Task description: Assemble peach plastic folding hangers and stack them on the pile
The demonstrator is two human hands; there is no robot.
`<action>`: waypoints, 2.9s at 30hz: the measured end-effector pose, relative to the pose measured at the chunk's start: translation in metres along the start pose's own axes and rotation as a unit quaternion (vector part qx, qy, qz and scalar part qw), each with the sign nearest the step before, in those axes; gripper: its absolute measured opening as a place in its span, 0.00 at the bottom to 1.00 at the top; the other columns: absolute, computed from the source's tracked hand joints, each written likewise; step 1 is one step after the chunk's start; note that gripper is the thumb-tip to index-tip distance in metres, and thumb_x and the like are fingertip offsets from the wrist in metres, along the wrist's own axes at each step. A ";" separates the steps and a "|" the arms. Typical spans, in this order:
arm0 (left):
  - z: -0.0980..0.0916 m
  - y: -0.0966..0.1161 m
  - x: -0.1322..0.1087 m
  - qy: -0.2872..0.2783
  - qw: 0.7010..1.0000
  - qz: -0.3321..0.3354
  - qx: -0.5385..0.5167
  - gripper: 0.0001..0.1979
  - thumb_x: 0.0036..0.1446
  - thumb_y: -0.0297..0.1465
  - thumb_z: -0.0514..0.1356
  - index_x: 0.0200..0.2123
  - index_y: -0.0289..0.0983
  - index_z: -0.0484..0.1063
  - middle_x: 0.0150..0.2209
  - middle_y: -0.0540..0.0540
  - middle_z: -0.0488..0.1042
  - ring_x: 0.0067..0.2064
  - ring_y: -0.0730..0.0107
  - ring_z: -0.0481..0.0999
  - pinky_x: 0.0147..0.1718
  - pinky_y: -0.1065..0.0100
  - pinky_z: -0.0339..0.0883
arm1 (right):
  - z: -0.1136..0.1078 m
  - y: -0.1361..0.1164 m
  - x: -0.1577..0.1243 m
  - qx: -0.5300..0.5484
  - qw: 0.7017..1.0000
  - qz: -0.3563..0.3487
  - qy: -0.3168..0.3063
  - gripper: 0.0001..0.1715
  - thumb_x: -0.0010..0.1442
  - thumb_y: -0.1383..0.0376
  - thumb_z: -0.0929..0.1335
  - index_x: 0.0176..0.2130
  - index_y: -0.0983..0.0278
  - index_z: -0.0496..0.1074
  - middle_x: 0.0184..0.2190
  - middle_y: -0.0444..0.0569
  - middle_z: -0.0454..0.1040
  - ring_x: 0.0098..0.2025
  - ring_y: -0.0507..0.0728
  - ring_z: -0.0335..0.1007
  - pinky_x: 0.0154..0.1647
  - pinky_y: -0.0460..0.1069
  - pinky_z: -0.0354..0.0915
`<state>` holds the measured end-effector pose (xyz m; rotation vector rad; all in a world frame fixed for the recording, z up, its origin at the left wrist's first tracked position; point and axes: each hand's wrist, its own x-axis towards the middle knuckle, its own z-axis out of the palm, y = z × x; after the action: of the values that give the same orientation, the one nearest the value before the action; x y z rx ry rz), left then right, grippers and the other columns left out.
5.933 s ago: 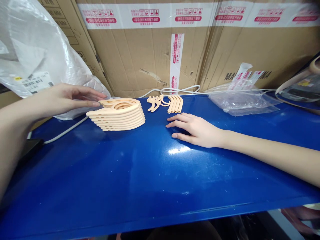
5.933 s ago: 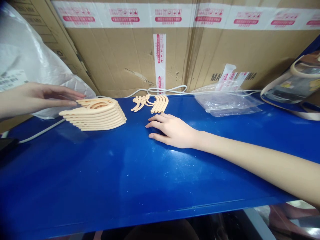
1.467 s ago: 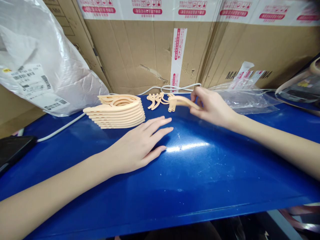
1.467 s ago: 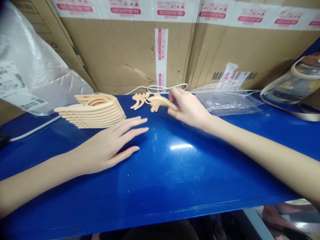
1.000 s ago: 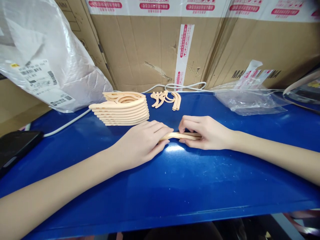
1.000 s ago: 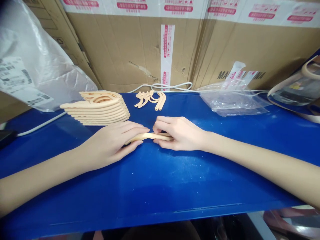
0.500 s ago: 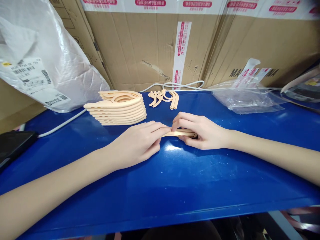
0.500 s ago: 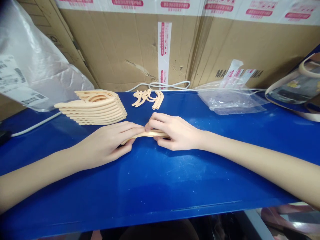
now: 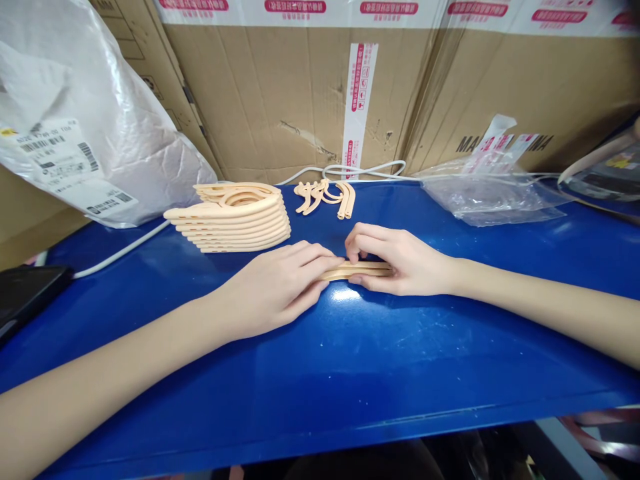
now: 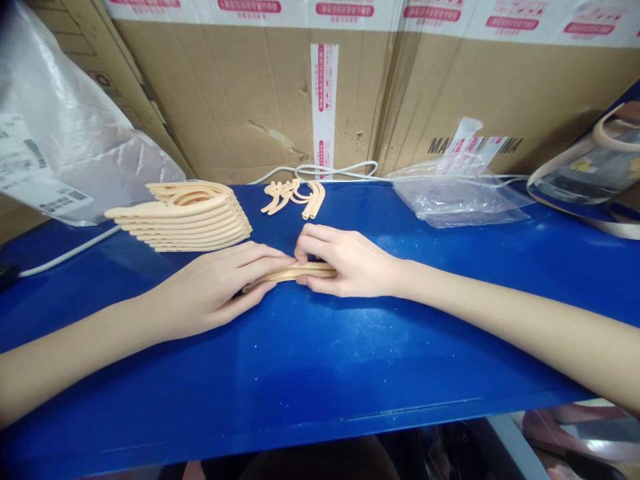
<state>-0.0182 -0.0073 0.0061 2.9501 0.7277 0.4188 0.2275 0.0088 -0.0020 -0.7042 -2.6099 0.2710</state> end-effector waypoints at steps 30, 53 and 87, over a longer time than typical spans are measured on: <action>-0.004 0.006 -0.001 0.042 0.994 -0.099 0.031 0.09 0.62 0.37 0.53 0.33 0.37 0.64 0.32 0.50 0.66 0.33 0.68 0.65 0.28 0.68 0.56 | -0.040 0.050 0.065 -0.227 0.958 0.173 0.037 0.15 0.62 0.61 0.65 0.41 0.65 0.78 0.38 0.54 0.74 0.43 0.60 0.69 0.39 0.52 0.60; -0.006 0.003 -0.006 0.035 0.997 -0.064 0.026 0.09 0.53 0.37 0.56 0.29 0.38 0.60 0.29 0.51 0.65 0.31 0.67 0.63 0.27 0.66 0.53 | -0.028 0.070 0.111 -0.151 0.951 0.256 0.084 0.16 0.60 0.59 0.66 0.34 0.68 0.78 0.27 0.50 0.75 0.29 0.53 0.66 0.31 0.48 0.57; -0.005 0.003 -0.011 0.061 0.989 -0.057 0.125 0.13 0.57 0.40 0.55 0.26 0.38 0.62 0.23 0.51 0.65 0.24 0.69 0.66 0.22 0.67 0.51 | 0.005 -0.015 0.054 -0.012 0.995 0.094 -0.008 0.14 0.64 0.63 0.66 0.30 0.67 0.75 0.30 0.47 0.76 0.31 0.50 0.66 0.32 0.47 0.54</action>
<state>-0.0275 -0.0149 0.0087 3.1116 1.0280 0.5385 0.1762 0.0236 0.0170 -0.9615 -2.5681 0.3010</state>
